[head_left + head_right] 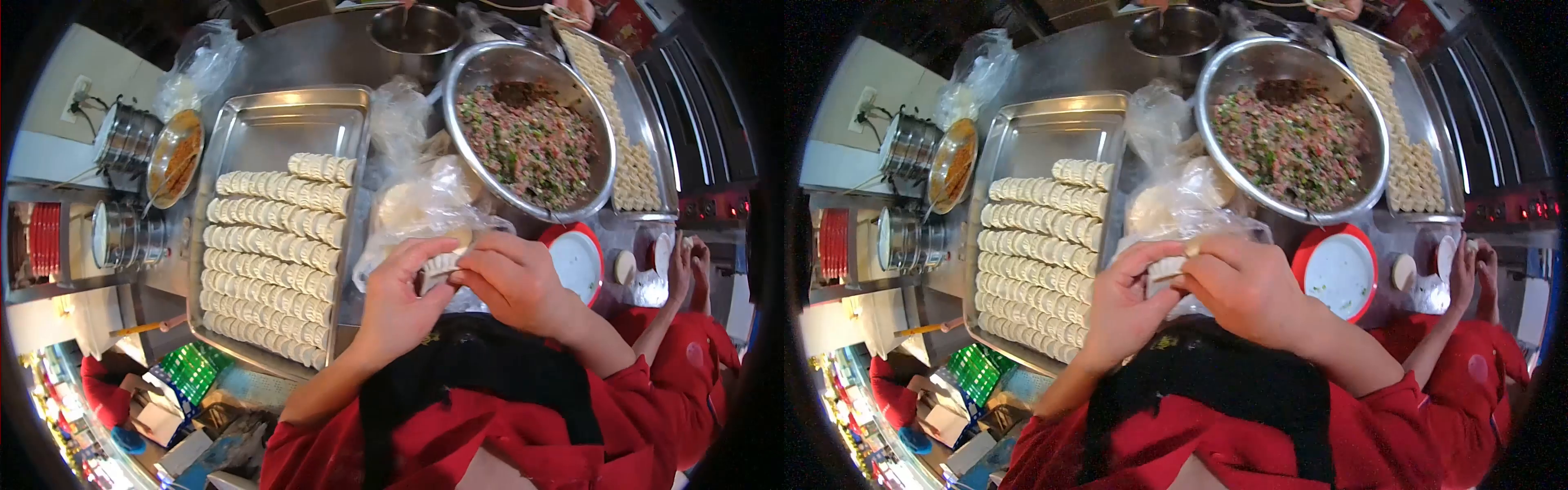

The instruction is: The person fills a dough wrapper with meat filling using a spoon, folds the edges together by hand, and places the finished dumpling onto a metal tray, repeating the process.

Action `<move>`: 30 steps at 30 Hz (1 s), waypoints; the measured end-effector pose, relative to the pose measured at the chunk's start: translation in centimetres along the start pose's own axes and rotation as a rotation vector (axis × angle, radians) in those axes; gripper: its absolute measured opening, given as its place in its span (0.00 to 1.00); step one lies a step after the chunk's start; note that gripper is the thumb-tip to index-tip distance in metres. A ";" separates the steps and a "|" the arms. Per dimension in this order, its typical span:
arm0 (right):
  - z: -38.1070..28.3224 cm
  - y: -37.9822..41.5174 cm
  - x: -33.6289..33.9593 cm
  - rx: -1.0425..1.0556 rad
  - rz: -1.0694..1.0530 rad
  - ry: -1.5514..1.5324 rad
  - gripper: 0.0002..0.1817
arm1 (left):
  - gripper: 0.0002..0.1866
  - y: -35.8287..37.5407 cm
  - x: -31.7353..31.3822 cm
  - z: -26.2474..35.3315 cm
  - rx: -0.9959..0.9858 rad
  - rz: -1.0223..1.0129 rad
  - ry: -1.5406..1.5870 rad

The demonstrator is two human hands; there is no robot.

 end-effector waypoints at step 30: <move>8.6 2.5 -7.3 -0.313 -0.320 -0.156 0.07 | 0.28 -15.7 29.3 -10.6 0.512 0.151 -1.102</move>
Point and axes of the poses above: each hand's wrist, its own y-axis away from the middle knuckle, its own x-axis out of the back of the hand, z = x × y, the point moved 10 cm from there along -y, towards the middle knuckle, and after that the axes turned 8 degrees about -z, right-handed, at the moved point
